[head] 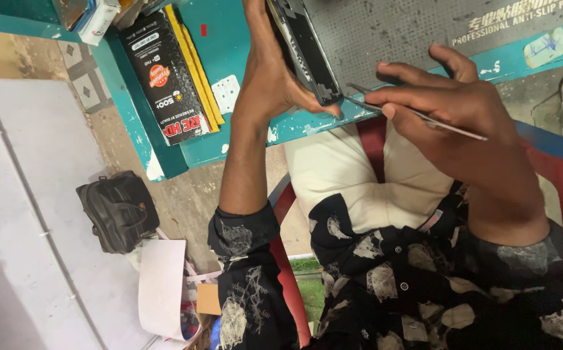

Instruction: The person uses a metal prying tool to separate the back cover of a smartphone chassis held in the left hand. The person repeatedly works along the edges and corners to release clips, then flips the device to continue prying. The back cover remains attached but partially separated by the end of the clip.

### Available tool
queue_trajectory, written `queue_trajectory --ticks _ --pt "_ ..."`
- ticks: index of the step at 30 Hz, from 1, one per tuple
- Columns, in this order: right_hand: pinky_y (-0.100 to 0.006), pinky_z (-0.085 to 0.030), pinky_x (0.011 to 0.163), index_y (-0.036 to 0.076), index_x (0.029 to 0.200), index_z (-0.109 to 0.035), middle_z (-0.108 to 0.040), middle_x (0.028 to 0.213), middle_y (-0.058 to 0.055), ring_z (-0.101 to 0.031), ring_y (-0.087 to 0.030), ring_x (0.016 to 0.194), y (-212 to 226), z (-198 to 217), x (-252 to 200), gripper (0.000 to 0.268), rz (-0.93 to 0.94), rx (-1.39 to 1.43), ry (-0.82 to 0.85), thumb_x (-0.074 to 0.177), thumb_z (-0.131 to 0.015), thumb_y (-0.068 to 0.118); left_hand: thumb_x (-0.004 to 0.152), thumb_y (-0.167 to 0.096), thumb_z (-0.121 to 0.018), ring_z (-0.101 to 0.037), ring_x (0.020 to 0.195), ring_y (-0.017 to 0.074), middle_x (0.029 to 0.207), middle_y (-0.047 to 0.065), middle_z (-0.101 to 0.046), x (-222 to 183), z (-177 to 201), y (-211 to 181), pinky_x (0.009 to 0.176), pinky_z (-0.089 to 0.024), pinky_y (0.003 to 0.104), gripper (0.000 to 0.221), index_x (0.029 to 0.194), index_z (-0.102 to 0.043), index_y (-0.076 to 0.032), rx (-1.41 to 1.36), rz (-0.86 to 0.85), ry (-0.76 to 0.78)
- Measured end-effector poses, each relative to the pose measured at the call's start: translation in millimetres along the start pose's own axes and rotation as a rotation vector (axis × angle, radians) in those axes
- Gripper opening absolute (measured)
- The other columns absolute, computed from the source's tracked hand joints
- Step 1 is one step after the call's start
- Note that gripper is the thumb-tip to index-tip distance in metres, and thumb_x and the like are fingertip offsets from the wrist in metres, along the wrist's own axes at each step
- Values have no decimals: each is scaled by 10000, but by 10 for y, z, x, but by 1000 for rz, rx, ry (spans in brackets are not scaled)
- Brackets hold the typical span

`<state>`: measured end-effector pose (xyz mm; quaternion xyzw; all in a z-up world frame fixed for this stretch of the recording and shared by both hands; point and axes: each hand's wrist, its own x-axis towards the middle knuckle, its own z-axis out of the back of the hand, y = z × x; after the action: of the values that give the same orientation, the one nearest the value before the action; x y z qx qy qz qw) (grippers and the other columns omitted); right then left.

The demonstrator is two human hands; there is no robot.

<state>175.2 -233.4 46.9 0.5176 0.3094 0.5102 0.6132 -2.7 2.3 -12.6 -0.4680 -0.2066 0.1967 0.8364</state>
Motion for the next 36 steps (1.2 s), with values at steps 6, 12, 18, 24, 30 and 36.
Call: queue_trajectory --ticks 6,12,18,24,30,36 --pt "-514 -186 1332 138 1168 -756 -773 989 -42 -645 -210 1372 -161 -13 59 186 55 -146 25 994 -699 105 321 -527 -1150 -414 1496 316 1564 144 -300 1 16 11 1275 -388 384 1734 1569 -30 -83 69 -52 -15" --pt "-541 -192 1264 88 1215 -721 -737 857 -116 -638 -254 1340 0 -173 0 256 99 -246 -33 962 -681 97 317 -562 -1137 -405 1501 323 1571 154 -270 2 3 22 1285 -422 401 1745 1565 -15 -84 74 -66 -15" --pt "-530 -222 1232 84 1227 -717 -722 1089 -204 -666 -260 1208 16 -265 213 232 84 -247 -73 1001 -680 122 321 -591 -1128 -424 1497 331 1560 164 -317 -3 7 27 1289 -406 396 1759 1582 -22 -61 49 17 9" --pt "-473 -249 1187 42 1262 -699 -712 1140 -185 -666 -312 1239 -103 -217 736 232 315 -240 -111 1051 -615 89 298 -605 -1106 -224 1583 336 1654 190 -82 71 3 -2 1358 -255 396 1802 1589 27 -59 104 -99 -36" --pt "-371 -418 692 -11 1101 -701 -660 833 -130 -606 -216 697 -251 -330 1111 136 258 -155 -147 1071 -625 97 312 -617 -1094 -151 1611 321 1681 187 -28 83 18 -8 1341 -206 395 1795 1602 30 -73 107 -130 -47" --pt "-297 -421 580 -26 940 -654 -601 735 -68 -569 -123 634 -503 -434 1311 194 233 -83 -197 1105 -647 76 317 -610 -1095 -153 1612 317 1684 178 -37 85 28 -54 1324 -208 410 1773 1605 7 -91 70 -124 -39"
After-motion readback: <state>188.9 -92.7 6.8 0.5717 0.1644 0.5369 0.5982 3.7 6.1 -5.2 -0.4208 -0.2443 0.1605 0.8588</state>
